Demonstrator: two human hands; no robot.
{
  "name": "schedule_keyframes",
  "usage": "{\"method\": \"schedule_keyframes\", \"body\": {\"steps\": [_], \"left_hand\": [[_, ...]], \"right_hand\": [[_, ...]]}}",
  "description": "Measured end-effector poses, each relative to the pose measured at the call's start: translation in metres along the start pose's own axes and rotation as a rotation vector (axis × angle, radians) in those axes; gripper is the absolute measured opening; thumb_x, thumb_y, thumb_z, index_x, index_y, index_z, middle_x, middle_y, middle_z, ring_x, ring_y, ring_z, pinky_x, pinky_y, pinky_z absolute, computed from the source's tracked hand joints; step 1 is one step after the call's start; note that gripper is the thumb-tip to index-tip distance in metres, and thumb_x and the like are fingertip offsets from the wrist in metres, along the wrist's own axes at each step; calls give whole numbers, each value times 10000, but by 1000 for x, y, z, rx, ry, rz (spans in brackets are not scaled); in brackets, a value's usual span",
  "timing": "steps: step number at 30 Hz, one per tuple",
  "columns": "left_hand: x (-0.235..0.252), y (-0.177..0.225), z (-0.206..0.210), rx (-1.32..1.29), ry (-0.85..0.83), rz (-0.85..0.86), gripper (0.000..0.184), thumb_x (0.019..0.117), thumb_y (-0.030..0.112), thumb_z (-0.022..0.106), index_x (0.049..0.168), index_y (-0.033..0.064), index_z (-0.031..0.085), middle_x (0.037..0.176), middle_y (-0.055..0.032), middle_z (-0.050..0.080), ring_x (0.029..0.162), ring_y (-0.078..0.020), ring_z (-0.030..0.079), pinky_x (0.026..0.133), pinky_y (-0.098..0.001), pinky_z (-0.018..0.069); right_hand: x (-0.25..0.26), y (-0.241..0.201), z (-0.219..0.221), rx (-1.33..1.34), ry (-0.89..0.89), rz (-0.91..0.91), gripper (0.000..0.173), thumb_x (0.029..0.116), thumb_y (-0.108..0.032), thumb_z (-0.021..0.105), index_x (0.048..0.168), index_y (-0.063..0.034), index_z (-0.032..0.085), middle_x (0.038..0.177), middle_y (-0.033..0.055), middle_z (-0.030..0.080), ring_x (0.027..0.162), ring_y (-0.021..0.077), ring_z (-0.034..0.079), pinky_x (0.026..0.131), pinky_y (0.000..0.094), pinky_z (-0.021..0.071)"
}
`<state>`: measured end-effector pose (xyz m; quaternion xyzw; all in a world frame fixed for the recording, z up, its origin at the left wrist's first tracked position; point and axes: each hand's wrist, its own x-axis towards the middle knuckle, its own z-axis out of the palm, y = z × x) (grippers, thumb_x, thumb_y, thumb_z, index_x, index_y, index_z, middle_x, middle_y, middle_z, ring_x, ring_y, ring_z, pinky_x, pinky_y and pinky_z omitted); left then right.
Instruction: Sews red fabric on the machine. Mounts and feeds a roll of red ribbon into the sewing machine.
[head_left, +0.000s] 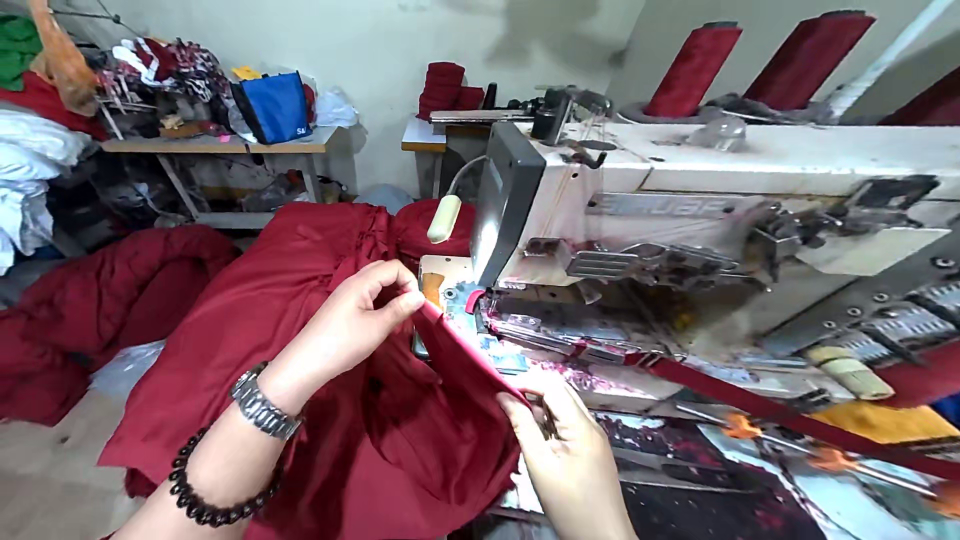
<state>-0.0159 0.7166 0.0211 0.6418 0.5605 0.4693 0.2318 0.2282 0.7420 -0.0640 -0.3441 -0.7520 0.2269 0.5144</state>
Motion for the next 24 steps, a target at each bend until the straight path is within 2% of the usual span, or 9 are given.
{"method": "schedule_keyframes", "body": {"steps": [3,5,9,12,14,16,18,20,24], "left_hand": [[-2,19,5,-376,73,-14,179,1083,155,435,1012,155,600,801,44,612,654,-3,565,557,-138,457],[-1,19,10,-351,125,-7,210,1099,198,422,1008,146,604,789,34,602,649,-13,558,552,-139,451],[1,-4,20,-176,-59,-86,99,944,137,685,953,127,587,778,30,612,676,-49,575,605,-212,478],[0,-10,30,-189,-126,-104,53,932,119,695,918,144,650,889,45,660,827,-42,630,739,-207,531],[-2,-6,36,-226,-161,-110,69,937,153,694,898,153,636,875,50,664,826,-33,635,737,-203,527],[-3,0,41,-218,-167,-94,77,937,162,695,894,150,633,834,52,658,780,-21,629,703,-191,522],[-4,5,41,-207,-132,-90,69,946,137,676,894,149,633,809,55,649,754,-14,622,684,-180,514],[-3,3,40,-248,-59,-86,72,954,89,670,934,131,615,810,31,670,752,-41,632,685,-193,513],[4,-15,49,-185,52,-61,87,969,83,660,1047,122,659,802,23,690,707,-62,640,641,-211,527]], "right_hand": [[4,-30,-10,350,-117,46,78,977,-83,645,1049,-53,636,927,-60,686,761,-98,595,670,74,505],[3,-39,-13,410,-170,90,61,990,-64,627,1045,-42,618,882,-65,678,665,-103,566,581,79,485],[-1,-18,-11,244,-242,300,88,932,-66,644,1018,-54,631,885,-41,679,627,-53,550,556,130,468],[5,-11,-9,275,-349,374,300,904,-125,701,1176,-21,629,902,-39,673,700,-29,591,631,162,511],[11,-13,-3,329,-390,367,452,905,-267,724,1262,-11,620,855,-79,642,689,-42,560,617,150,488],[19,-19,3,332,-373,373,319,903,-333,720,1070,-64,680,794,-100,612,669,-55,549,602,142,475],[24,-22,8,276,-256,315,181,905,-240,710,953,-66,703,846,-53,651,713,-50,587,638,129,502],[23,-18,9,140,-158,249,136,899,-223,690,926,-90,698,893,-35,667,753,-45,596,665,122,501],[10,-6,5,-73,-258,293,205,947,-203,634,1048,-35,695,857,43,680,712,80,625,664,272,540]]}}
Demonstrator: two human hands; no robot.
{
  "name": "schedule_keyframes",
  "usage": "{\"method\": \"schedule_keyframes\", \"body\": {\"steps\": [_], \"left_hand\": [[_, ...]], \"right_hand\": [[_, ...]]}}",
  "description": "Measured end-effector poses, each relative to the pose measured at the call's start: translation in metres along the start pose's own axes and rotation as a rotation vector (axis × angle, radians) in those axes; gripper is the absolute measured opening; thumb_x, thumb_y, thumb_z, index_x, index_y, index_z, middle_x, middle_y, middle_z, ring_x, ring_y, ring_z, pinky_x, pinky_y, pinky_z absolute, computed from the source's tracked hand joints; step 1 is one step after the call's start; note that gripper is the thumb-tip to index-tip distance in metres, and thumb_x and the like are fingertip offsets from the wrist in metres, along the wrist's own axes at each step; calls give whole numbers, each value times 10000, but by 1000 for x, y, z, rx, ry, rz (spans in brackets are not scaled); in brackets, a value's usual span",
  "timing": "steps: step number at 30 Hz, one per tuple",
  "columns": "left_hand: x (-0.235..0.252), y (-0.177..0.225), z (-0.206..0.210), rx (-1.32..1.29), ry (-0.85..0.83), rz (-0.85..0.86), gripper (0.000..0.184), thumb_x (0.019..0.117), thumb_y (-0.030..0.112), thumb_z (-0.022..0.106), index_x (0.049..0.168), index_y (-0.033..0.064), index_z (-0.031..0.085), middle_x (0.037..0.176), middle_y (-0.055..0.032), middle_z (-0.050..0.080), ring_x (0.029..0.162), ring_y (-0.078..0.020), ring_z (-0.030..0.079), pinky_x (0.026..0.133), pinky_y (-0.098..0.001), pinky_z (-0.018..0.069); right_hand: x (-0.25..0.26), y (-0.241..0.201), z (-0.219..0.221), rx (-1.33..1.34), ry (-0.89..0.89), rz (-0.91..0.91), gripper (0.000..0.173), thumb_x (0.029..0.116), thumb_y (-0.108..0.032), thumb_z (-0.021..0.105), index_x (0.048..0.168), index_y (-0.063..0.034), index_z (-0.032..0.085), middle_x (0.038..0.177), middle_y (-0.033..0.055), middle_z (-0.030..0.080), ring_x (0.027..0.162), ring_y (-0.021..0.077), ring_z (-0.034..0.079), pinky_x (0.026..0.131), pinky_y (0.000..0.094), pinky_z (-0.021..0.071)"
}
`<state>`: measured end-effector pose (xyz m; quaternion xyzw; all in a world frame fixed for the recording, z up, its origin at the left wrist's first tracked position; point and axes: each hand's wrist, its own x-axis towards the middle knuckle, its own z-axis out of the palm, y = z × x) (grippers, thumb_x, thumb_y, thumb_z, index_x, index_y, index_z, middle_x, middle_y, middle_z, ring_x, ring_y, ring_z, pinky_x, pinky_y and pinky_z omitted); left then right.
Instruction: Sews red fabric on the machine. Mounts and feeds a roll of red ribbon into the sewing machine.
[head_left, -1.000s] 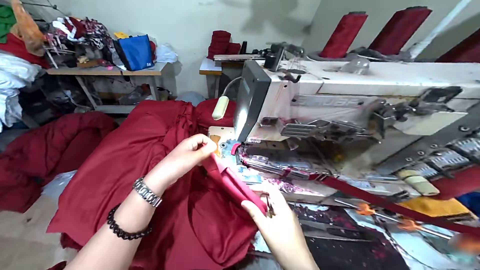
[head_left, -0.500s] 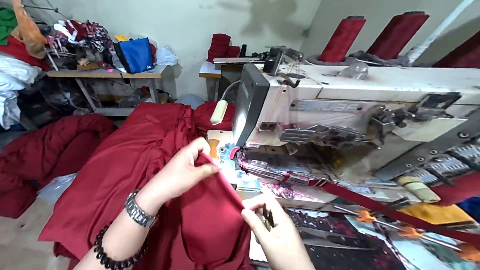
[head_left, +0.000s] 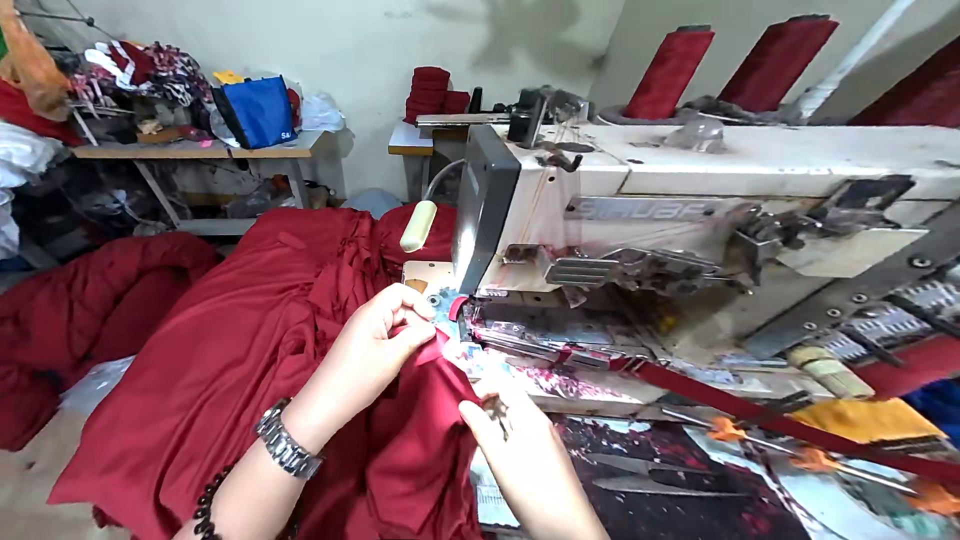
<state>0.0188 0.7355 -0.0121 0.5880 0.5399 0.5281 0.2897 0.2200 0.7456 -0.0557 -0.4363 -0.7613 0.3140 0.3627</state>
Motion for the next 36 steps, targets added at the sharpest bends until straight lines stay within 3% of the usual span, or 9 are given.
{"method": "schedule_keyframes", "body": {"steps": [3,5,9,13,15,18,26,30,36], "left_hand": [[8,-22,13,258,33,57,100,995,191,651,1003,158,745,898,76,716,804,-25,668,734,-223,572],[12,-33,21,498,61,38,138,992,265,652,974,173,752,928,67,694,901,-63,655,837,-331,549],[27,-33,30,706,74,-16,140,933,290,705,923,157,748,1107,-57,654,1112,-287,584,935,-580,422],[53,-34,35,711,10,-92,223,944,348,682,955,135,750,1267,-87,626,1269,-302,531,1098,-658,296],[63,-35,37,712,-32,-110,279,960,385,664,1016,122,737,1250,-89,623,1290,-291,525,1156,-682,216],[68,-35,41,735,-23,-69,299,970,379,638,1046,105,730,1281,-96,630,1329,-298,512,1157,-701,196],[71,-34,42,765,-37,-29,254,976,341,648,1010,101,725,1289,-107,621,1371,-315,475,1167,-722,138],[68,-19,42,825,-64,-44,300,1005,321,642,1134,60,716,1355,-158,606,1408,-383,441,1166,-737,124],[113,-90,38,893,132,186,261,949,372,596,989,153,734,1121,-88,664,1192,-317,592,1118,-721,245]], "right_hand": [[-5,13,0,-31,-56,60,201,961,-188,606,1079,-62,709,797,22,673,679,89,617,647,294,534],[-8,20,-4,-73,-74,90,200,976,-195,587,1026,-62,728,801,39,683,704,123,636,671,333,539],[-13,29,-9,-95,-73,96,241,996,-175,562,976,-17,743,837,98,711,787,175,680,738,372,547],[-15,30,-10,-60,-59,69,269,1012,-150,535,981,35,728,906,142,699,881,209,676,814,376,541],[-15,29,-10,-55,-58,84,274,1016,-159,529,970,24,727,845,120,702,809,175,674,767,353,542],[-15,33,-7,-57,-57,93,267,1017,-181,526,881,-16,686,711,61,614,663,127,592,637,319,494],[-23,28,-3,-60,-63,68,287,1018,-158,527,812,1,648,687,83,586,653,149,584,627,306,488],[-23,26,-3,-80,-83,100,298,1021,-166,520,823,11,656,691,88,583,671,164,592,648,328,493],[-10,23,0,-77,-122,171,297,1034,-202,526,868,-1,668,717,81,608,684,163,609,657,336,500]]}}
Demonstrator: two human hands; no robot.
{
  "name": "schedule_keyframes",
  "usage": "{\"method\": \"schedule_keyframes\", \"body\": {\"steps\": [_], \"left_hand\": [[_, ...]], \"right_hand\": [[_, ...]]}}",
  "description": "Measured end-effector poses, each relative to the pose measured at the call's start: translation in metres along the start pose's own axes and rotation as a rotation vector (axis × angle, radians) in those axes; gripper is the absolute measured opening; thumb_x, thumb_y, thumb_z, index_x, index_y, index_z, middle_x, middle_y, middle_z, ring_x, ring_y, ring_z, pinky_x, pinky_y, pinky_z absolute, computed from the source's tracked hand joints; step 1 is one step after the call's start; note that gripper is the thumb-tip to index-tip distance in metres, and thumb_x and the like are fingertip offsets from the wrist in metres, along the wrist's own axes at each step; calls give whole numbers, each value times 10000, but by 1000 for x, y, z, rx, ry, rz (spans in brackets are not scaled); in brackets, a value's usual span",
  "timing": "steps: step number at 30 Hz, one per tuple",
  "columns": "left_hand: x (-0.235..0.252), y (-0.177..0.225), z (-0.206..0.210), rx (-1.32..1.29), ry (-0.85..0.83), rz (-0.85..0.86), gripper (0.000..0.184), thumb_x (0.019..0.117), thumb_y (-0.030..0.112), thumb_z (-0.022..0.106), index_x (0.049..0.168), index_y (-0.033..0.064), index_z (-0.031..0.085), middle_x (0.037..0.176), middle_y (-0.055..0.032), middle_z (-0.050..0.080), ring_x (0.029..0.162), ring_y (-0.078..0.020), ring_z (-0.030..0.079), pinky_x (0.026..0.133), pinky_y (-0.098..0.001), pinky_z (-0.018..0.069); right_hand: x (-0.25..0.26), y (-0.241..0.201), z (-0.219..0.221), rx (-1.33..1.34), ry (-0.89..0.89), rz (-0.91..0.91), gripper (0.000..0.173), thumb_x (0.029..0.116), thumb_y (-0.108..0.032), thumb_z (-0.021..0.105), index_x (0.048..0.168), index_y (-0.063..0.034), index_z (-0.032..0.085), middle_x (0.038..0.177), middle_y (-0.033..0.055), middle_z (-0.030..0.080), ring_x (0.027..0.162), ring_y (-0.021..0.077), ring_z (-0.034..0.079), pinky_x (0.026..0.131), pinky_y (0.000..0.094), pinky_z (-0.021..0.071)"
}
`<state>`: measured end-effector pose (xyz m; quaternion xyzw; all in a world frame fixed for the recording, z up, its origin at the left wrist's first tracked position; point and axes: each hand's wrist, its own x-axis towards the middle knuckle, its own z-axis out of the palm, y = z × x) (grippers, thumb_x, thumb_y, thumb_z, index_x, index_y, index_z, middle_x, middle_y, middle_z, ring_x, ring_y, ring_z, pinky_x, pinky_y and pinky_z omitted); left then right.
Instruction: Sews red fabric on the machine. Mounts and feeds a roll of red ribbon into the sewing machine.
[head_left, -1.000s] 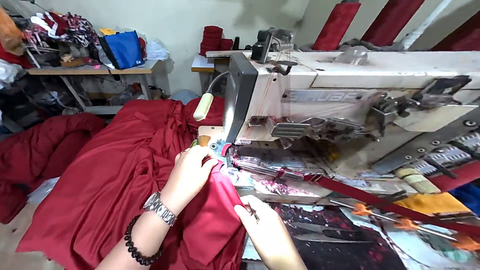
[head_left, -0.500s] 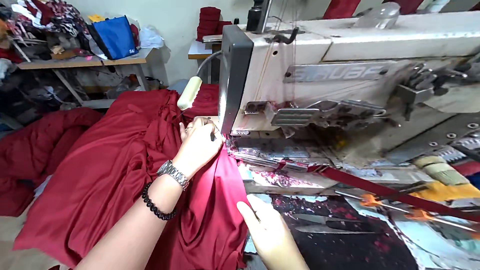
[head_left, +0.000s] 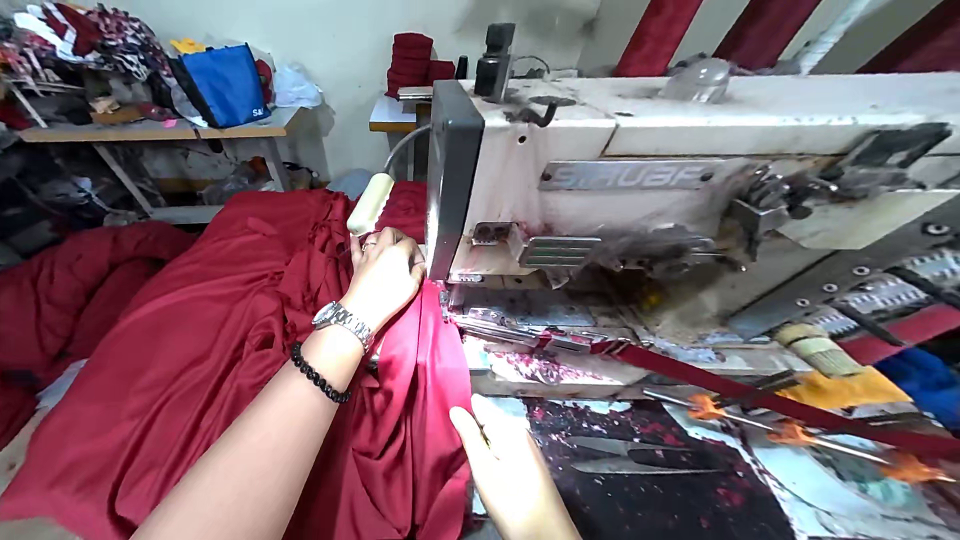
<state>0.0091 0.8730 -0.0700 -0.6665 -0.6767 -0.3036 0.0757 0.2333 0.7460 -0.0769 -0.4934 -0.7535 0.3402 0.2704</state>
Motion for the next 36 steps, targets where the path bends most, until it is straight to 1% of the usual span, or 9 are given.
{"method": "schedule_keyframes", "body": {"steps": [4,7,12,18,24,27,30,33,36], "left_hand": [[-15,30,-59,9,-39,-180,241,997,222,618,1151,60,707,1269,-201,635,1261,-420,556,1118,-692,306],[-94,48,-77,-86,122,157,260,1015,230,555,1082,36,714,1176,-179,678,1188,-351,618,1063,-592,442],[-206,25,-113,22,-506,363,351,1005,428,584,955,119,742,853,-77,734,870,-314,716,956,-633,468],[-180,-59,-235,-41,-388,245,291,996,365,559,857,160,712,766,33,666,754,-159,657,732,-493,528],[-121,-37,-292,-289,-185,363,250,985,382,596,808,241,703,812,142,662,1000,-37,646,1157,-391,408],[-103,-5,-288,-494,-190,488,275,988,358,609,776,198,681,788,122,665,946,-32,670,1202,-429,386],[-101,-15,-284,-499,-184,451,239,971,353,628,800,208,712,839,121,698,1027,-53,678,1201,-402,401],[-105,-32,-279,-591,-211,455,270,979,340,631,755,193,665,772,107,644,925,-45,653,1150,-372,431],[-105,-27,-270,-701,-261,537,315,1006,372,605,758,182,646,765,108,635,932,-32,655,1185,-400,400]], "right_hand": [[0,-7,-1,25,-5,2,299,1025,-196,539,923,35,700,850,139,650,829,219,649,776,379,525],[1,-11,-7,114,-48,75,268,1008,-167,583,1067,60,715,975,161,688,930,229,664,870,396,531],[9,-10,-13,565,31,49,445,902,-142,679,1318,-37,562,732,-41,588,538,34,523,470,205,458],[5,-27,-7,425,111,-117,242,1029,-148,513,1206,-25,624,898,-1,709,628,10,609,579,180,523],[12,-79,64,-115,-334,-478,363,1052,-141,477,1365,-53,638,1374,204,621,1281,326,607,1086,463,485],[27,-119,63,-281,-197,-640,253,968,-153,599,1096,12,743,1091,213,739,1080,353,708,941,526,555],[27,-147,0,-491,-681,-460,253,1033,-178,521,1119,0,678,1061,217,701,1043,400,678,868,621,512],[27,-95,-17,-174,-209,-594,174,1000,-208,589,982,-91,717,886,70,697,813,201,695,717,428,583],[53,-54,-13,-120,89,-569,255,1010,-203,570,1188,-139,741,1151,63,718,1050,183,698,873,409,589]]}}
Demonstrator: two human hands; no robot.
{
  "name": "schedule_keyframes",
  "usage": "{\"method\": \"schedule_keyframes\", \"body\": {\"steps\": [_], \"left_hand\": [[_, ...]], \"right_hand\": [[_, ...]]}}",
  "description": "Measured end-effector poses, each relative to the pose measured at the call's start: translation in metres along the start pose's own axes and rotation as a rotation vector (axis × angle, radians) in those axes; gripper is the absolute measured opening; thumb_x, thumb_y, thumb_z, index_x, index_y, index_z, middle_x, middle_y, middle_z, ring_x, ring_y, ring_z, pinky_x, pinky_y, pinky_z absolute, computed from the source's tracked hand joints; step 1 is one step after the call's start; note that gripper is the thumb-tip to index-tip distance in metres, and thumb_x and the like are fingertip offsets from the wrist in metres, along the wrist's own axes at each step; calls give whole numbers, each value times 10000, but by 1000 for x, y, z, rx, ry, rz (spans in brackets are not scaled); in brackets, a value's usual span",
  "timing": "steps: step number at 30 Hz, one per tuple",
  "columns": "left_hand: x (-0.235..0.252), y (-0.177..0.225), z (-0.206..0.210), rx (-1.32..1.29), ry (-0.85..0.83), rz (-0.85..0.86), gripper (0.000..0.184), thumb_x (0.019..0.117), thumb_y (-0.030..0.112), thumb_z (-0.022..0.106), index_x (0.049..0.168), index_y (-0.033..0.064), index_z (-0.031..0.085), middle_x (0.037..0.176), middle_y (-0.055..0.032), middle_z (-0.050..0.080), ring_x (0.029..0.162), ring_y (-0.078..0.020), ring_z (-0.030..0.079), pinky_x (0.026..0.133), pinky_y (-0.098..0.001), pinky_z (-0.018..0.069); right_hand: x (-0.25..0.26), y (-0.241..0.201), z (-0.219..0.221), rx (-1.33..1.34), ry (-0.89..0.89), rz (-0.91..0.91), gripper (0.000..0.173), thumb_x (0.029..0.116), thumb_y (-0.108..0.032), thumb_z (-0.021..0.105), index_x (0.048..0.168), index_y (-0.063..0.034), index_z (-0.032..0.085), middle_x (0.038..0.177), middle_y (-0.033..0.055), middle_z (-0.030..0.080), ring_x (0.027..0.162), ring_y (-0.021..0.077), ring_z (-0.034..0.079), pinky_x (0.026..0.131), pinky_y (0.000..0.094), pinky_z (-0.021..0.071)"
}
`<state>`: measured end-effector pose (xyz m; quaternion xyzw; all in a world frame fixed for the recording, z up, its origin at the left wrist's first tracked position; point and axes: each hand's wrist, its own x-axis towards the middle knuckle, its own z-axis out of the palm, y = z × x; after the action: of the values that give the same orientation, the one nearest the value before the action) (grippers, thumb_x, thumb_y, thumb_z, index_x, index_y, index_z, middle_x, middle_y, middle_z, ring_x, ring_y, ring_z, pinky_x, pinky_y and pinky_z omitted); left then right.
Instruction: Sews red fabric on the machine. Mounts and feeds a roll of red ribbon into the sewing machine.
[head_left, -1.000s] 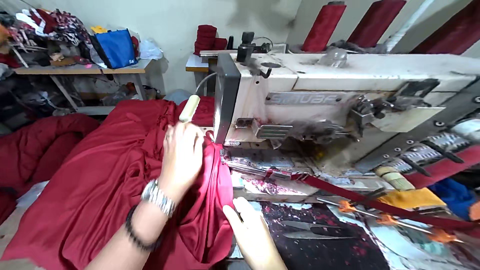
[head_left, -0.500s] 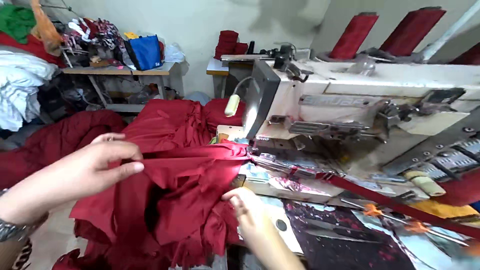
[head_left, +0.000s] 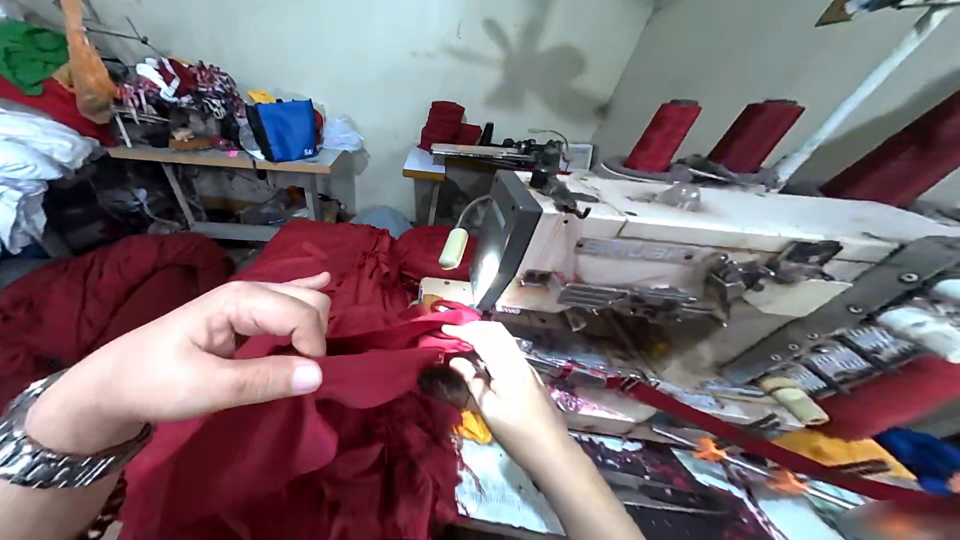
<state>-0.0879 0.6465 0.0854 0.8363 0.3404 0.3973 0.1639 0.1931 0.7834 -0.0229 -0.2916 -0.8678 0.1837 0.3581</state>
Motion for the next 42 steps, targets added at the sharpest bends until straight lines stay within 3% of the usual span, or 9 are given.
{"method": "schedule_keyframes", "body": {"steps": [2,5,13,20,34,37,38,40,42], "left_hand": [[8,-3,1,-46,-25,22,321,1015,378,594,768,181,647,770,107,643,931,-30,663,1196,-407,391],[15,-21,-1,-79,-8,-64,316,981,343,620,712,178,633,717,98,621,860,-29,664,1160,-352,425],[38,-49,29,-247,-35,-243,206,928,275,669,753,170,697,760,86,666,832,-46,669,1025,-317,534],[60,-35,39,-164,-155,-186,239,962,326,659,783,173,699,748,105,625,720,40,591,581,-95,457],[81,-43,76,251,-455,-441,212,967,311,645,814,180,711,717,108,619,673,31,576,585,-189,468],[76,-59,61,419,-501,-469,213,953,314,680,815,164,741,739,44,675,744,-105,653,729,-412,538],[73,-66,52,492,-518,-524,212,952,307,695,825,148,756,771,5,700,818,-174,680,878,-529,507],[71,-76,30,588,-573,-682,210,975,301,688,922,122,781,956,-58,746,1089,-281,673,1176,-692,210],[65,-77,12,600,-522,-661,208,982,319,678,924,148,781,983,-24,746,1136,-245,659,1189,-733,69]], "right_hand": [[-8,16,-3,142,-72,-1,227,1018,-183,549,1105,-127,751,1082,13,720,1011,67,665,903,265,552],[-33,24,-12,443,-101,-67,173,1013,-205,607,993,-71,716,938,-24,696,813,-49,621,742,125,527],[-70,43,1,548,-118,15,130,970,-175,675,1000,-56,715,1022,12,701,920,-2,645,812,156,546],[-55,48,2,510,-42,33,119,964,-151,650,992,-79,741,993,-25,722,930,-28,655,846,154,546],[-53,53,2,494,-92,7,126,968,-155,660,983,-60,741,983,-4,722,928,-19,655,849,149,540],[-52,54,-2,467,-142,-10,143,971,-176,664,975,-55,741,983,15,721,915,-2,654,838,159,539],[-51,55,-3,469,-161,-9,144,969,-176,666,976,-54,741,980,20,717,898,2,651,824,165,539],[-49,55,-3,463,-175,-1,132,962,-162,666,967,-54,741,965,23,716,875,8,652,807,175,546],[-47,54,-4,428,-173,2,141,960,-160,660,957,-43,739,953,42,712,877,28,646,818,184,530]]}}
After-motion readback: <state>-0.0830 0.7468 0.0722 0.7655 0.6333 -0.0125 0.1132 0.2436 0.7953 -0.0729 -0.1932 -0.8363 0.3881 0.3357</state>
